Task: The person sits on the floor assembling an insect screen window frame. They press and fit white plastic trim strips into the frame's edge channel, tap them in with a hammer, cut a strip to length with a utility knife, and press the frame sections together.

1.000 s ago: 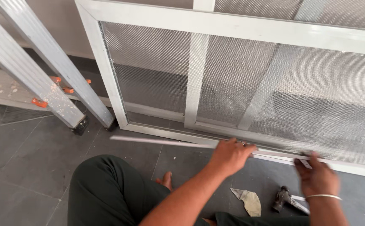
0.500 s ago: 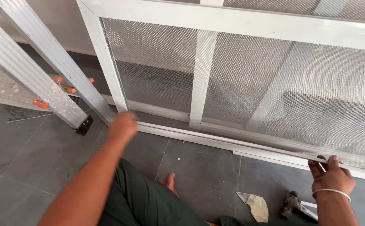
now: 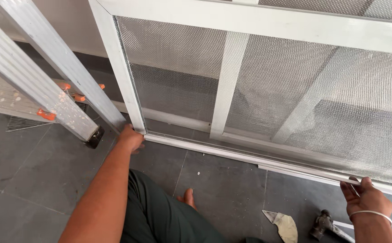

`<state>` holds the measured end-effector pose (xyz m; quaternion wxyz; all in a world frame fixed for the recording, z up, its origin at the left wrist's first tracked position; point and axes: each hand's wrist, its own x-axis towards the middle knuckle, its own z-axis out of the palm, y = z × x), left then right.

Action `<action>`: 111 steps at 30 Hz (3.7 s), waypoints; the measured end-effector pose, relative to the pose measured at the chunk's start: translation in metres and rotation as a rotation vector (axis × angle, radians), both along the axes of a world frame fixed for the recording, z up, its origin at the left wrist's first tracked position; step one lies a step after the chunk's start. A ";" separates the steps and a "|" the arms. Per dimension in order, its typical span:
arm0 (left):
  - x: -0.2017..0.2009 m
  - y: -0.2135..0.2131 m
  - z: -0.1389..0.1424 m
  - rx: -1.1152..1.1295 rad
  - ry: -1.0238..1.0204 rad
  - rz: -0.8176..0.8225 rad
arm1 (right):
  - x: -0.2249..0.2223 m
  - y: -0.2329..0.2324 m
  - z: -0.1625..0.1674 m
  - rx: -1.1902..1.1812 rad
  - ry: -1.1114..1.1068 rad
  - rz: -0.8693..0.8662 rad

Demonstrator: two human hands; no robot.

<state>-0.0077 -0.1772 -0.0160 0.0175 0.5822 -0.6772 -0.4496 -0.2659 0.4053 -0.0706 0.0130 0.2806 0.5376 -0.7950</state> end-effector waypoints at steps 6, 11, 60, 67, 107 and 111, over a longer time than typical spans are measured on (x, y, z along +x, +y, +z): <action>0.003 -0.009 -0.010 0.187 0.177 0.026 | -0.003 -0.013 -0.005 0.033 0.014 -0.022; 0.005 -0.008 -0.008 0.186 0.209 0.021 | 0.006 -0.029 -0.005 0.019 0.037 0.005; -0.018 0.003 -0.028 -0.156 -0.046 -0.032 | 0.023 -0.044 -0.046 1.233 0.293 0.050; -0.020 -0.005 -0.034 -0.112 -0.064 0.005 | 0.035 -0.053 -0.039 1.505 0.663 0.196; -0.148 0.308 -0.098 -1.390 0.494 -1.232 | 0.037 -0.066 -0.017 1.535 1.148 0.772; -0.152 0.308 -0.108 -1.358 0.473 -1.236 | 0.037 -0.082 -0.019 1.509 1.154 0.767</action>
